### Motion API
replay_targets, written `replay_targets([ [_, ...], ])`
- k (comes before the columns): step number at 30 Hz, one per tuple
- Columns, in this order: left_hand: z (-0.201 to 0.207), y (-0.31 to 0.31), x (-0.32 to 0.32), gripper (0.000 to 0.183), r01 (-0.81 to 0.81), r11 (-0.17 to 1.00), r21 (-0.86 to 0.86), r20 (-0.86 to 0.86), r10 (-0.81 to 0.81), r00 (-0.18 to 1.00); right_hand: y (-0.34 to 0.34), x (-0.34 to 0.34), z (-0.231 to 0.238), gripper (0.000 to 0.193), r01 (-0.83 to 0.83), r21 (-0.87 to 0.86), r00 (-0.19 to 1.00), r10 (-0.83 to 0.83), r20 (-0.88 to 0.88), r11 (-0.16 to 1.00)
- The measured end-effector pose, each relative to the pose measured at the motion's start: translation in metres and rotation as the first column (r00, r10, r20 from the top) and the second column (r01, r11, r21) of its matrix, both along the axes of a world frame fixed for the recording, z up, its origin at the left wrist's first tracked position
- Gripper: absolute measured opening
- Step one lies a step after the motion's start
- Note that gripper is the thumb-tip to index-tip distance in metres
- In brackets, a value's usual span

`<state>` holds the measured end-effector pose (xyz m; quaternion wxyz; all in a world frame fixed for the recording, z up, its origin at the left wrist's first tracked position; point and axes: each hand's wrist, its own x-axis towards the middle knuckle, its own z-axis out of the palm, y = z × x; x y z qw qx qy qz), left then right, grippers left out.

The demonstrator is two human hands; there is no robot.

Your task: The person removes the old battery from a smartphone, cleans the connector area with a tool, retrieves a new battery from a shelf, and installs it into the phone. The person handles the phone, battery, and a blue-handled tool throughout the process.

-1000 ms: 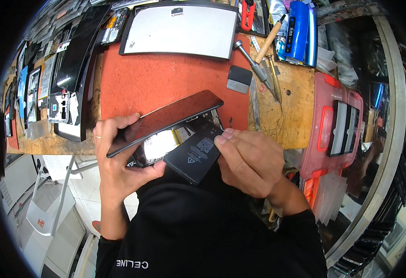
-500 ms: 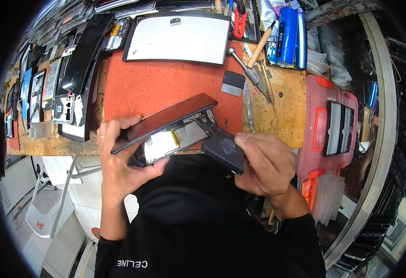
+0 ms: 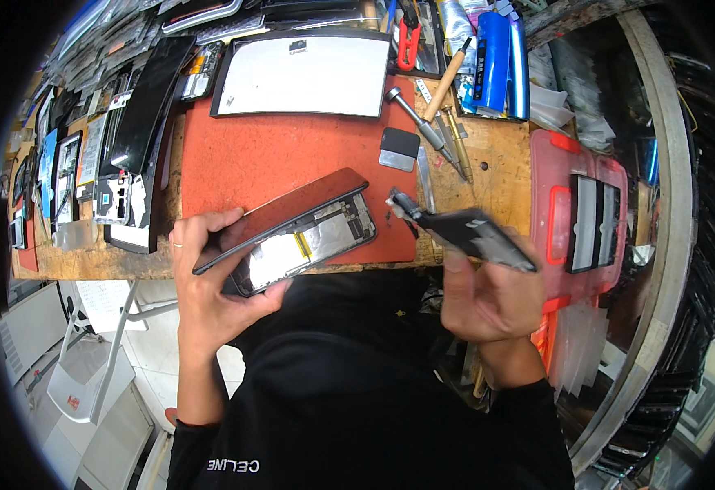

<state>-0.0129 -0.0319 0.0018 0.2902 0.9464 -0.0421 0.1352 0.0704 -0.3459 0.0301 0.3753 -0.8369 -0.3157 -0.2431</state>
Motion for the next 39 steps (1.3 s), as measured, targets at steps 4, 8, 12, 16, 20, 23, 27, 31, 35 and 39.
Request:
replay_targets([
  [4, 0.001, 0.003, 0.0, 0.05, 0.022, 1.0, 0.01, 0.013, -0.022, 1.0, 0.0, 0.006, -0.017, 0.022, 0.147, 0.406, 0.976, -0.067, -0.206, 0.902],
  [8, 0.0, 0.006, 0.003, 0.047, 0.067, 0.997, -0.03, 0.075, -0.064, 0.995, -0.012, 0.019, -0.023, 0.032, 0.309, 0.589, 0.845, 0.069, -0.53, 0.747],
  [12, -0.001, 0.013, 0.001, 0.063, 0.061, 0.997, -0.036, 0.088, -0.057, 0.994, -0.024, 0.029, -0.021, 0.05, 0.332, 0.508, 0.69, 0.163, -0.705, 0.795],
  [16, -0.008, 0.017, -0.003, 0.077, 0.03, 0.992, -0.121, 0.068, -0.022, 0.997, -0.022, 0.026, -0.026, 0.031, 0.295, 0.247, 0.634, 0.004, -0.773, 0.923],
  [20, -0.013, 0.018, -0.009, 0.079, 0.011, 0.989, -0.151, 0.061, -0.002, 0.998, -0.017, 0.036, -0.025, 0.013, 0.14, -0.078, 0.871, -0.16, -0.465, 0.987],
  [23, -0.016, 0.018, -0.013, 0.066, 0.006, 0.984, -0.178, 0.064, 0.005, 0.998, -0.02, 0.068, -0.017, 0.021, 0.158, -0.205, 0.933, -0.214, -0.29, 0.966],
  [27, -0.021, 0.019, -0.015, 0.06, 0.004, 0.98, -0.199, 0.088, 0.014, 0.996, -0.02, 0.149, -0.015, 0.038, 0.395, -0.029, 0.913, -0.396, -0.096, 0.918],
  [31, -0.02, 0.02, -0.013, 0.058, 0.011, 0.979, -0.206, 0.095, 0.009, 0.995, -0.019, 0.212, -0.014, 0.067, 0.499, -0.319, 0.837, -0.543, -0.062, 0.806],
  [35, -0.014, 0.02, -0.008, 0.061, 0.04, 0.981, -0.188, 0.099, -0.022, 0.995, -0.021, 0.238, -0.012, 0.085, 0.477, -0.47, 0.832, -0.554, -0.032, 0.743],
  [39, -0.009, 0.022, -0.003, 0.08, 0.012, 0.974, -0.227, -0.035, -0.021, 0.999, -0.024, 0.246, -0.022, 0.086, 0.426, -0.448, 0.857, -0.51, -0.079, 0.786],
])
